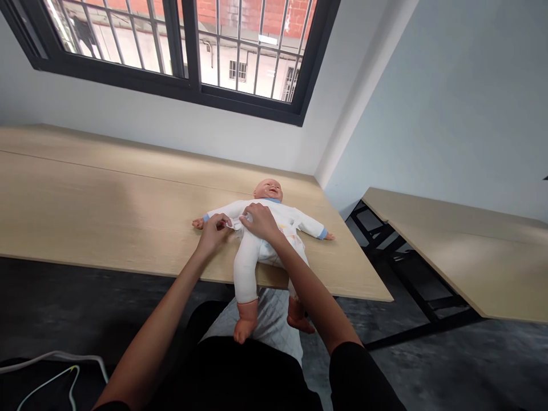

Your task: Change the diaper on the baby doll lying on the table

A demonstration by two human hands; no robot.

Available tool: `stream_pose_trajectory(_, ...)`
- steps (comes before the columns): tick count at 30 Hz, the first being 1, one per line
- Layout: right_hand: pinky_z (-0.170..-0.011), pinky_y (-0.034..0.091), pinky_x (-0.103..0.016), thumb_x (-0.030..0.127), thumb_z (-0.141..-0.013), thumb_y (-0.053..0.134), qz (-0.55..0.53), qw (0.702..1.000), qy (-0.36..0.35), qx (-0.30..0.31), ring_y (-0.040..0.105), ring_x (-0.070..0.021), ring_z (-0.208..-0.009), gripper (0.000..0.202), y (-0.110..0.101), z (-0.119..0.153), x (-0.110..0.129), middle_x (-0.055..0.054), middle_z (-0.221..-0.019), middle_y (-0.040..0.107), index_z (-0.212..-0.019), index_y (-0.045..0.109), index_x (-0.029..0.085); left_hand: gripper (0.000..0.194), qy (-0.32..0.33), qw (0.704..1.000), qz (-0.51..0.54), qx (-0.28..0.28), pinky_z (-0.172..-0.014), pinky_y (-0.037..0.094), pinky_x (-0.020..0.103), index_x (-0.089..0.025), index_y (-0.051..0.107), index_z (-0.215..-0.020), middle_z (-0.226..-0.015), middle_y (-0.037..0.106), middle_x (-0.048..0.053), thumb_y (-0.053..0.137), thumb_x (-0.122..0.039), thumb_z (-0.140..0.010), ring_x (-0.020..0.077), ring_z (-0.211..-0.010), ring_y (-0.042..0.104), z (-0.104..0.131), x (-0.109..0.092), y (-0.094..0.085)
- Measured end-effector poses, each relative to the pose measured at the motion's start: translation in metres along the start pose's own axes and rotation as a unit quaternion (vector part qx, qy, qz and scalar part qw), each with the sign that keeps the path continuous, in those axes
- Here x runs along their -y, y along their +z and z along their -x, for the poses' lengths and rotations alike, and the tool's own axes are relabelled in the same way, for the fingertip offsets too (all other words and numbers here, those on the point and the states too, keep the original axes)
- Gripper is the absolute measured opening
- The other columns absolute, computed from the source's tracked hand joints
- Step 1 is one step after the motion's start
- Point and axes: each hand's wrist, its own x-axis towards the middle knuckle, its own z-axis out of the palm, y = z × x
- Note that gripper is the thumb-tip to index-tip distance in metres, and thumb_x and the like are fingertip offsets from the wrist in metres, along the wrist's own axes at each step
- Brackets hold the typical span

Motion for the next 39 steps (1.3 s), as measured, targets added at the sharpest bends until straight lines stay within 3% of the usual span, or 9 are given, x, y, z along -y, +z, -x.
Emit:
stream_pose_trajectory(11, -0.084, 0.040, -0.036, 0.025, -0.094, 0.047, 0.023, 0.995, 0.086, -0.041, 0.057, -0.0261, -0.098, 0.017, -0.002, 0.001, -0.001, -0.011, -0.100, 0.068, -0.092, 0.063, 0.017, 0.010, -0.005, 1.000, 0.009, -0.011, -0.064, 0.038, 0.026, -0.020, 0.055, -0.064, -0.066, 0.056, -0.001, 0.061, -0.027, -0.064, 0.0153, -0.066, 0.051, 0.000, -0.004, -0.001)
stream_pose_trajectory(30, -0.088, 0.040, -0.033, 0.018, -0.090, 0.050, 0.035, 0.994, 0.098, 0.033, 0.055, -0.0240, -0.108, 0.017, -0.011, 0.007, -0.010, -0.009, -0.111, 0.067, -0.098, 0.065, 0.017, 0.012, -0.040, 0.992, 0.098, -0.073, -0.060, 0.045, 0.023, -0.019, 0.058, -0.069, -0.064, 0.060, -0.002, 0.064, -0.021, -0.059, 0.0128, -0.059, 0.059, 0.001, -0.002, -0.003)
stream_pose_trajectory(36, -0.089, 0.043, -0.036, 0.010, -0.090, 0.049, 0.103, 0.992, 0.074, 0.027, 0.055, -0.0280, -0.113, 0.027, -0.015, 0.010, 0.012, -0.014, -0.121, 0.062, -0.113, 0.062, 0.014, 0.013, -0.035, 0.992, 0.117, -0.037, -0.059, 0.045, 0.024, -0.019, 0.058, -0.070, -0.064, 0.061, -0.002, 0.067, -0.024, -0.062, 0.0145, -0.061, 0.060, 0.003, -0.010, 0.003)
stream_pose_trajectory(39, -0.085, 0.045, -0.036, 0.005, -0.094, 0.039, 0.150, 0.983, 0.085, 0.057, 0.061, -0.0283, -0.107, 0.033, -0.012, 0.007, 0.031, -0.019, -0.117, 0.064, -0.121, 0.058, 0.009, 0.013, -0.028, 0.992, 0.123, -0.008, -0.061, 0.046, 0.025, -0.019, 0.058, -0.068, -0.065, 0.060, -0.002, 0.067, -0.027, -0.065, 0.0142, -0.061, 0.060, 0.004, -0.014, 0.007)
